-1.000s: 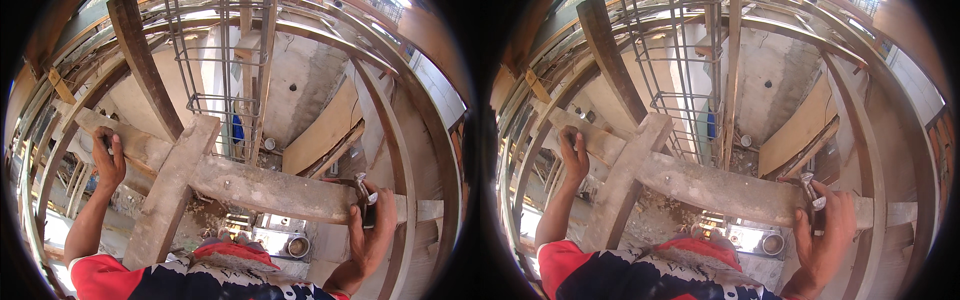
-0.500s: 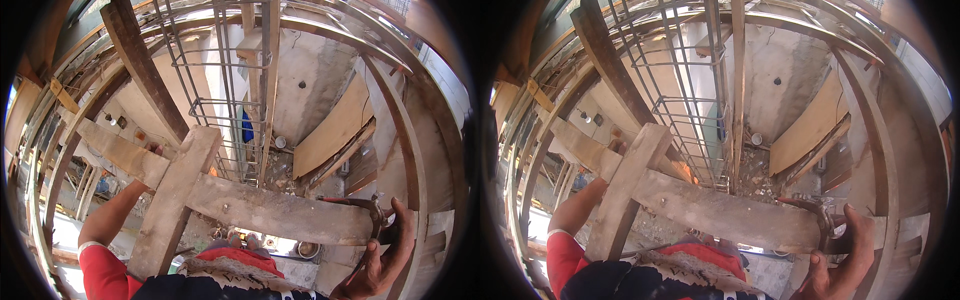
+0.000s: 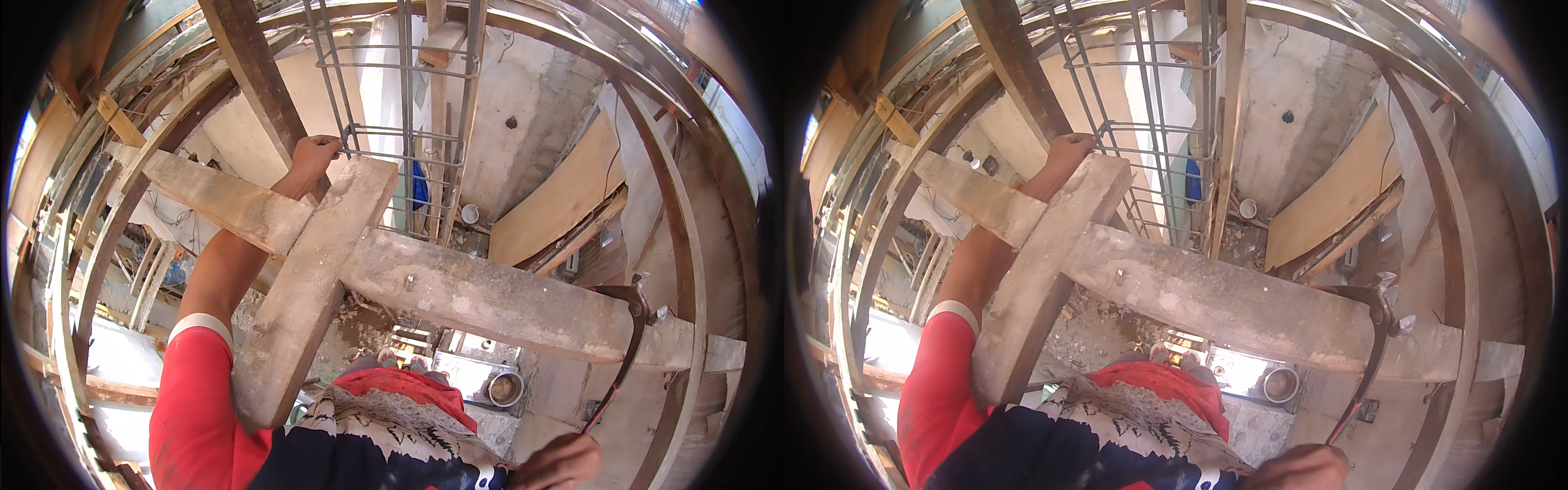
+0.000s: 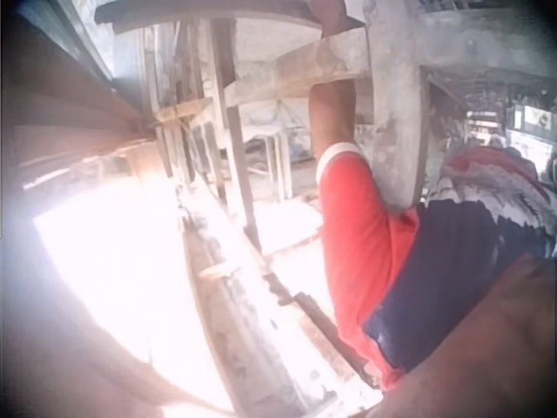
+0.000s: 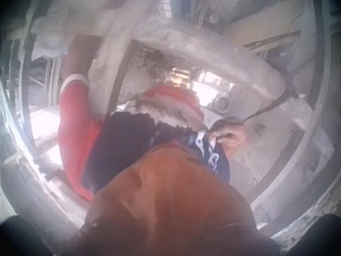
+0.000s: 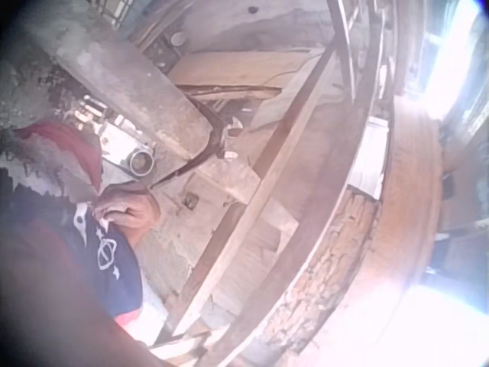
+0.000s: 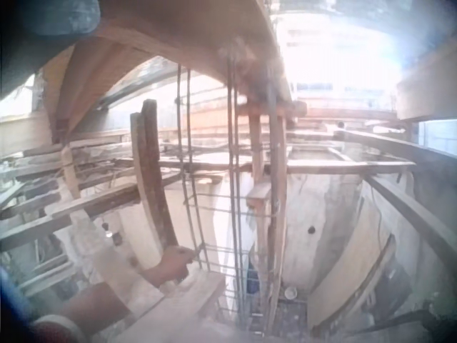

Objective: The person uses pliers to tighten and secure metal rods and clamps on a vertical scaffolding structure. They repeatedly adjust the position of the rods and tighten the clamps to ensure stability.

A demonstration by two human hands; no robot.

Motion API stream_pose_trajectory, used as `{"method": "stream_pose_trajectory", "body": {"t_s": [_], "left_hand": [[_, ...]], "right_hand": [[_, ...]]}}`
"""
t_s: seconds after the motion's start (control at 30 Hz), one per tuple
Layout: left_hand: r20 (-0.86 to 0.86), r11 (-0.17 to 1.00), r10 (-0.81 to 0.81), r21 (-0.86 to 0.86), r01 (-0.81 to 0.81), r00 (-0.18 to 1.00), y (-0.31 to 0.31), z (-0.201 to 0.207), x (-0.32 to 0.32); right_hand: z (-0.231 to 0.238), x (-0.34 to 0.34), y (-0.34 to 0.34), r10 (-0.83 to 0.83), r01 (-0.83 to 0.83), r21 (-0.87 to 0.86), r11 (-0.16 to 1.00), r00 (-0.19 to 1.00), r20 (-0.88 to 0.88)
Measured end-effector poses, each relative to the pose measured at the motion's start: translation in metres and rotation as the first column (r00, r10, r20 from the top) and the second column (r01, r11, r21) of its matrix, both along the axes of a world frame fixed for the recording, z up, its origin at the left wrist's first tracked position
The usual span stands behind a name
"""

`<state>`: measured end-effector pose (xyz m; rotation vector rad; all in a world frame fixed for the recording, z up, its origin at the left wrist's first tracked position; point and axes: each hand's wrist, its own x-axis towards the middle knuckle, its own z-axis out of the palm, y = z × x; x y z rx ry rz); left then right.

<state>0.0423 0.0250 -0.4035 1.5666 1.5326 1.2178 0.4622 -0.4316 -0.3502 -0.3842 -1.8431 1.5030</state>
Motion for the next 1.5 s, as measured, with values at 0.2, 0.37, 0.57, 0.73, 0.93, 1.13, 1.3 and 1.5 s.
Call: {"method": "stream_pose_trajectory", "body": {"t_s": [0.2, 0.37, 0.57, 0.73, 0.93, 1.13, 1.3, 1.5], "left_hand": [[-0.228, 1.0, -0.012, 0.017, 0.016, 0.974, 0.021, 0.001, 0.012], [0.114, 0.965, -0.219, -0.124, 0.232, 0.969, 0.06, 0.02, -0.017], [0.059, 0.985, -0.168, -0.037, 0.171, 0.984, 0.068, -0.003, -0.048], [0.071, 0.97, -0.239, -0.019, 0.241, 0.969, 0.043, -0.006, -0.034], [-0.425, 0.944, -0.159, 0.2, 0.264, 0.891, 0.029, -0.009, -0.02], [-0.096, 0.992, -0.126, -0.001, 0.126, 0.987, -0.01, 0.006, -0.014], [0.017, 0.997, -0.041, 0.062, 0.039, 0.999, -0.001, 0.017, -0.005], [0.013, 0.993, -0.038, 0.109, 0.037, 0.999, -0.014, 0.031, -0.005]], "right_hand": [[-0.103, -0.084, 0.068, -0.549, 0.563, -0.522, 0.641, 0.811, 0.201], [-0.211, 0.002, 0.059, -0.903, 0.56, -0.755, 0.341, 0.42, -0.096], [-0.178, 0.022, 0.029, -0.934, 0.554, -0.763, 0.332, 0.084, -0.346], [-0.19, 0.032, 0.039, -0.988, 0.852, -0.51, 0.119, 0.052, -0.144], [-0.361, -0.045, 0.074, -0.839, 0.874, 0.423, 0.241, -0.031, 0.543], [-0.116, -0.227, 0.247, -0.795, 0.794, -0.265, 0.548, 0.592, 0.133], [-0.088, -0.285, 0.36, -0.774, 0.796, -0.144, 0.589, 0.503, -0.385], [-0.051, -0.292, 0.395, -0.943, 0.72, 0.689, -0.087, 0.162, -0.289]]}}
